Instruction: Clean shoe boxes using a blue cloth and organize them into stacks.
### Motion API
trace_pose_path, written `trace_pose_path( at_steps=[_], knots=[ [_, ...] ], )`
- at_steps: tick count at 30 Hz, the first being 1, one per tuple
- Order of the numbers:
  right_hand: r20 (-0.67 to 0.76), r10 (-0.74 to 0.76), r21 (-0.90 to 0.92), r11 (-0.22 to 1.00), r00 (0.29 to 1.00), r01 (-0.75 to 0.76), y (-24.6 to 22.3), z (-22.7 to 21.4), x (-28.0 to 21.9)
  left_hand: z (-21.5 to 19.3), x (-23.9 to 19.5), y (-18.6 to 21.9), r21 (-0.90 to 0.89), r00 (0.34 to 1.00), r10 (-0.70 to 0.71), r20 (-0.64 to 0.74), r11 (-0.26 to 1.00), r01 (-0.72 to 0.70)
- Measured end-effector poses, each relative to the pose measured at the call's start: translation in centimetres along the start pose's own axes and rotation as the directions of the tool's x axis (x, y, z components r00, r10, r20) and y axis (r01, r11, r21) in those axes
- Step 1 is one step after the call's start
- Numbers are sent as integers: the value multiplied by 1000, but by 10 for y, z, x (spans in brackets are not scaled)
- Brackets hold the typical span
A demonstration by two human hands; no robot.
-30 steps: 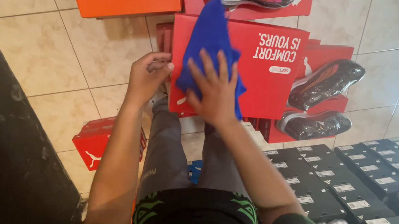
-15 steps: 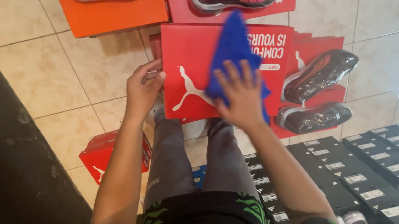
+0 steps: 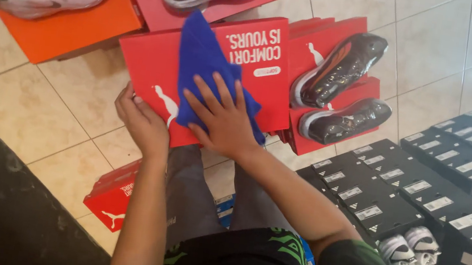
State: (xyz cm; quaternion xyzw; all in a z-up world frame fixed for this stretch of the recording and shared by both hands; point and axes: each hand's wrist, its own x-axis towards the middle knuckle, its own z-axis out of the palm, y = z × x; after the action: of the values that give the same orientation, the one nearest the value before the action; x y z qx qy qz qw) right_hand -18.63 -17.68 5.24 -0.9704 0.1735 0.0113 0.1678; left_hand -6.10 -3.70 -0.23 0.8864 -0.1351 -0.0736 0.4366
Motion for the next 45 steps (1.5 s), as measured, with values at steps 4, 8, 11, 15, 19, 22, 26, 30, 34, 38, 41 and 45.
trace_pose_path(
  at_steps=[4,8,11,15,19,22,26,30,34,38,41,45],
  knots=[
    [32,114,-22,993,993,-114,61,-13,-22,2,0,2,94,1000,23,-16,995,-21],
    [10,280,-113,954,960,-278,100,-41,28,-5,6,31,122,996,90,-14,989,-87],
    [123,280,-127,956,952,-265,89,-41,54,-6,7,47,162,994,110,8,981,-110],
    [-25,92,-37,995,995,-92,48,-27,9,3,5,18,264,984,173,-37,952,-157],
    [-77,204,-14,979,976,-206,71,-19,-45,3,4,22,271,987,160,7,950,-156],
    [-37,463,223,868,886,-444,106,-20,-48,1,3,21,269,990,139,12,953,-137],
    [223,610,763,376,760,-525,155,-19,-1,2,8,28,280,981,188,43,941,-192],
    [452,520,887,-177,724,-427,137,-89,48,-1,6,31,304,984,163,75,936,-178],
    [413,511,905,-141,754,-401,128,-78,29,-1,6,39,341,991,70,116,934,-106],
    [512,518,851,-197,685,-487,109,-84,-14,-1,7,43,351,985,-52,165,936,-9],
    [557,508,824,-236,657,-516,120,-70,-14,0,9,43,379,981,-73,177,925,0],
    [519,536,854,-279,666,-440,165,-22,22,-1,7,41,389,983,-64,171,921,-8]
  ],
)
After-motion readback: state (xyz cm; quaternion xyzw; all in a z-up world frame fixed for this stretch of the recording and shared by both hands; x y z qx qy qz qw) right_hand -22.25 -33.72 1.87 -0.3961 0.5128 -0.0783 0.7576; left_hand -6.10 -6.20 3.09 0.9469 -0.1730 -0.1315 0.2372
